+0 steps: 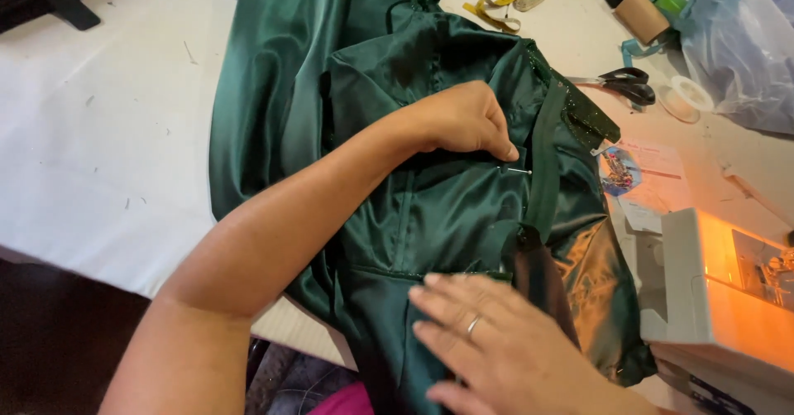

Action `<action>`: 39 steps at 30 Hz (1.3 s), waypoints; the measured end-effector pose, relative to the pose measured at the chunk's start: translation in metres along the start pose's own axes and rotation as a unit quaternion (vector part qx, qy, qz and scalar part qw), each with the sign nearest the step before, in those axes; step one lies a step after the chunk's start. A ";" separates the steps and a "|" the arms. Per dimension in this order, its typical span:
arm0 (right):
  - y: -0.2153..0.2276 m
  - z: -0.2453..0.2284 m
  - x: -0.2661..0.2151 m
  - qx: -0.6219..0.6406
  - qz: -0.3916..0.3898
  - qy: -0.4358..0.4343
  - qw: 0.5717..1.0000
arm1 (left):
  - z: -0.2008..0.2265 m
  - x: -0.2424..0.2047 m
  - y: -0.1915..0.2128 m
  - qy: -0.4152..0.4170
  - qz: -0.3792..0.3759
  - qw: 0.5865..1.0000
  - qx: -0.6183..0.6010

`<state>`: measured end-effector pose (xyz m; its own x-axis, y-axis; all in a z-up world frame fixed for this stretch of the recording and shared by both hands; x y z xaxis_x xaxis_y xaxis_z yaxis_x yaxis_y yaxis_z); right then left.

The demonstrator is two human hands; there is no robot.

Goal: The person aligns a dark green satin fabric on a white table and secures it with straight pins. They fold a section of the fabric and insert pins to hold the layers together, working methodically along the edge of the material.

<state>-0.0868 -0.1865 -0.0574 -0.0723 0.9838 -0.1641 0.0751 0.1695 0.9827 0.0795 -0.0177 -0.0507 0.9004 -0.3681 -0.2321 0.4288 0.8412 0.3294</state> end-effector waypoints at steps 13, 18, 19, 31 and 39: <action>-0.058 -0.033 -0.002 -0.113 0.034 0.011 0.993 | 0.010 -0.003 0.003 -0.046 0.032 0.986 0.158; -0.064 -0.034 -0.002 -0.138 0.030 -0.003 0.990 | 0.010 -0.003 0.003 -0.048 0.025 0.985 0.164; -0.063 -0.034 -0.002 -0.143 0.029 0.000 0.989 | 0.010 -0.003 0.002 -0.056 0.021 0.985 0.164; -0.012 -0.027 -0.016 -0.006 0.004 0.075 0.997 | 0.009 -0.005 0.004 -0.028 0.018 0.992 0.123; 0.039 0.016 -0.002 0.081 0.066 -0.127 0.986 | 0.005 -0.008 0.005 -0.022 0.017 0.996 0.085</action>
<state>-0.0673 -0.1809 -0.0200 0.1990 0.9774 -0.0713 0.2267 0.0249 0.9736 0.0752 -0.0125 -0.0421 0.9156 -0.3599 -0.1794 0.4005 0.7753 0.4884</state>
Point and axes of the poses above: each hand's wrist, its own x-axis towards the middle knuckle, its own y-axis out of the back of the hand, z = x × y, the point moved 6 cm from there along x, towards the middle knuckle, and after that the axes turned 15 degrees about -z, right-handed, at the moved point
